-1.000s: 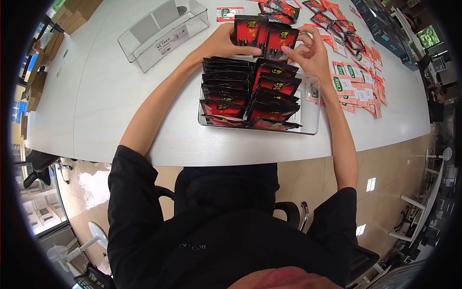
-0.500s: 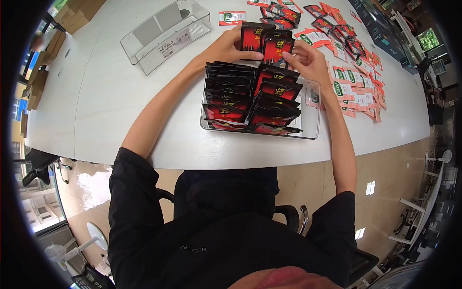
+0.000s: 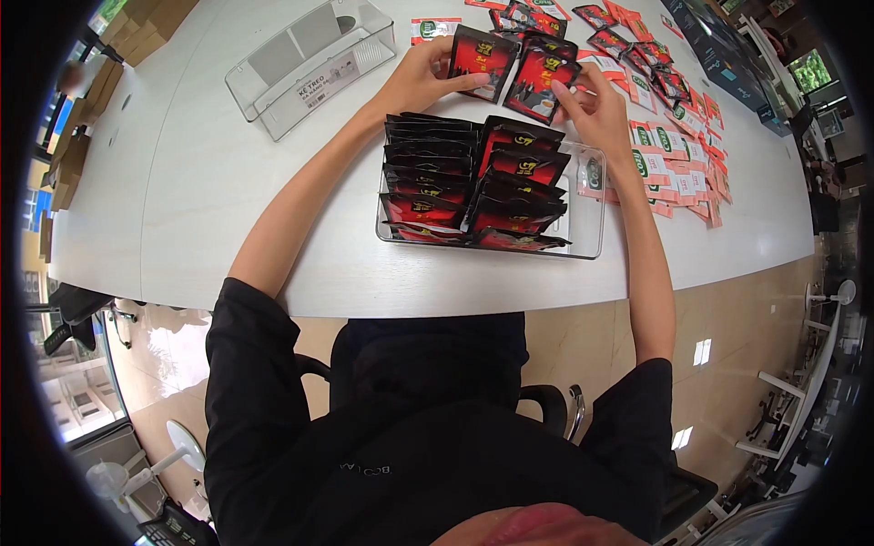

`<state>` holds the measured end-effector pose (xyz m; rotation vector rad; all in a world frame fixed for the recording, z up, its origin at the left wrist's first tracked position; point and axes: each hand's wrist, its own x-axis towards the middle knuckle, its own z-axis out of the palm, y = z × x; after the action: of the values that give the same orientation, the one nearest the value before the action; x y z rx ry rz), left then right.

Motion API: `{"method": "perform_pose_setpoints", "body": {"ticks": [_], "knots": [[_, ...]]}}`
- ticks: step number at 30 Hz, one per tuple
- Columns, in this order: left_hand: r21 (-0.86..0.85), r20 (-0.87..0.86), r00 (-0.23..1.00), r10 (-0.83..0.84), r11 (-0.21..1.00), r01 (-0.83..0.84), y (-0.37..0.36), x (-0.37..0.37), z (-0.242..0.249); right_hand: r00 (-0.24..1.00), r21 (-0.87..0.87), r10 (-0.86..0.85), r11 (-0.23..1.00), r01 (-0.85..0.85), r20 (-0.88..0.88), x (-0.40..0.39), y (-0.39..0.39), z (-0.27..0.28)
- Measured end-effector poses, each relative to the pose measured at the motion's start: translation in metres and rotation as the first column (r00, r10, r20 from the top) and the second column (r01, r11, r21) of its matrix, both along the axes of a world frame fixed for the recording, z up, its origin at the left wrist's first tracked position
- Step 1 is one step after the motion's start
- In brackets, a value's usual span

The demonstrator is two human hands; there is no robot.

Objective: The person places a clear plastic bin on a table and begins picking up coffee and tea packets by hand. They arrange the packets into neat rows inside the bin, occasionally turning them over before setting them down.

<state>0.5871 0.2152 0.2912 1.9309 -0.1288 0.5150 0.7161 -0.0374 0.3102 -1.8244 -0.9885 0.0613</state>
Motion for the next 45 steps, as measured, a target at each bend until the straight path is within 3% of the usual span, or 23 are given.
{"method": "perform_pose_setpoints", "body": {"ticks": [4, 8, 10, 13, 16, 17, 19, 23, 25, 30, 32, 34, 37, 40, 42, 45], "knots": [[0.136, 0.002, 0.998, 0.070, 0.988, -0.070, -0.002, -0.001, 0.001, 0.990, 0.044, 0.141, 0.989, -0.142, 0.019, -0.013, 0.007, 0.003], [0.129, 0.011, 0.997, 0.077, 0.989, -0.078, -0.003, -0.002, 0.003, 0.994, 0.039, 0.090, 0.995, -0.092, 0.070, -0.021, 0.006, 0.007], [0.010, 0.035, 0.999, -0.002, 1.000, 0.002, -0.003, -0.002, 0.005, 0.993, 0.025, 0.054, 0.998, -0.057, 0.108, -0.016, 0.005, 0.004], [-0.003, -0.027, 0.995, -0.092, 0.996, 0.092, 0.000, -0.005, 0.010, 0.992, 0.029, 0.006, 1.000, -0.010, 0.122, -0.014, 0.005, 0.004], [-0.041, -0.046, 0.986, -0.159, 0.987, 0.157, -0.003, -0.002, 0.004, 0.997, 0.011, -0.010, 1.000, 0.009, 0.081, -0.019, 0.005, 0.010], [-0.041, -0.047, 0.986, -0.159, 0.987, 0.157, -0.004, -0.001, 0.002, 0.998, 0.000, 0.056, 0.998, -0.057, 0.033, -0.023, 0.005, 0.013], [0.135, 0.013, 0.999, 0.035, 0.990, -0.036, -0.007, -0.003, 0.004, 0.992, -0.008, 0.123, 0.992, -0.124, -0.018, -0.026, 0.007, 0.011], [0.111, 0.027, 0.999, -0.018, 0.994, 0.015, -0.014, -0.012, 0.017, 0.951, 0.012, 0.271, 0.962, -0.273, -0.147, -0.025, 0.009, 0.003], [0.214, -0.181, 0.983, -0.031, 0.974, 0.070, -0.012, -0.013, 0.017, 0.936, 0.031, 0.300, 0.953, -0.300, -0.184, -0.023, 0.007, 0.002], [0.357, 0.023, 1.000, -0.013, 0.934, 0.004, -0.016, -0.013, 0.014, 0.938, -0.079, 0.346, 0.935, -0.346, -0.021, -0.014, 0.005, 0.001], [0.405, 0.090, 0.996, 0.008, 0.913, -0.044, -0.015, -0.011, 0.010, 0.934, -0.032, 0.356, 0.934, -0.356, -0.024, -0.015, 0.004, -0.002], [0.543, 0.248, 0.963, -0.109, 0.838, -0.045, -0.015, -0.009, 0.009, 0.930, 0.014, 0.367, 0.930, -0.366, -0.027, -0.015, 0.005, -0.001], [0.625, 0.101, 0.989, -0.108, 0.781, 0.022, -0.020, -0.014, 0.011, 0.912, -0.068, 0.403, 0.915, -0.398, 0.080, -0.015, 0.009, 0.004], [0.637, 0.108, 0.990, -0.086, 0.771, -0.003, -0.024, -0.015, 0.013, 0.906, -0.051, 0.387, 0.922, -0.384, 0.173, -0.015, 0.008, 0.002], [0.639, 0.134, 0.988, -0.080, 0.769, -0.024, -0.022, -0.015, 0.011, 0.931, -0.060, 0.221, 0.975, -0.213, 0.290, -0.021, 0.005, 0.006], [0.594, 0.139, 0.987, -0.081, 0.804, -0.018, -0.023, -0.016, 0.015, 0.969, -0.021, 0.167, 0.986, -0.166, 0.182, -0.027, 0.006, 0.011]]}}
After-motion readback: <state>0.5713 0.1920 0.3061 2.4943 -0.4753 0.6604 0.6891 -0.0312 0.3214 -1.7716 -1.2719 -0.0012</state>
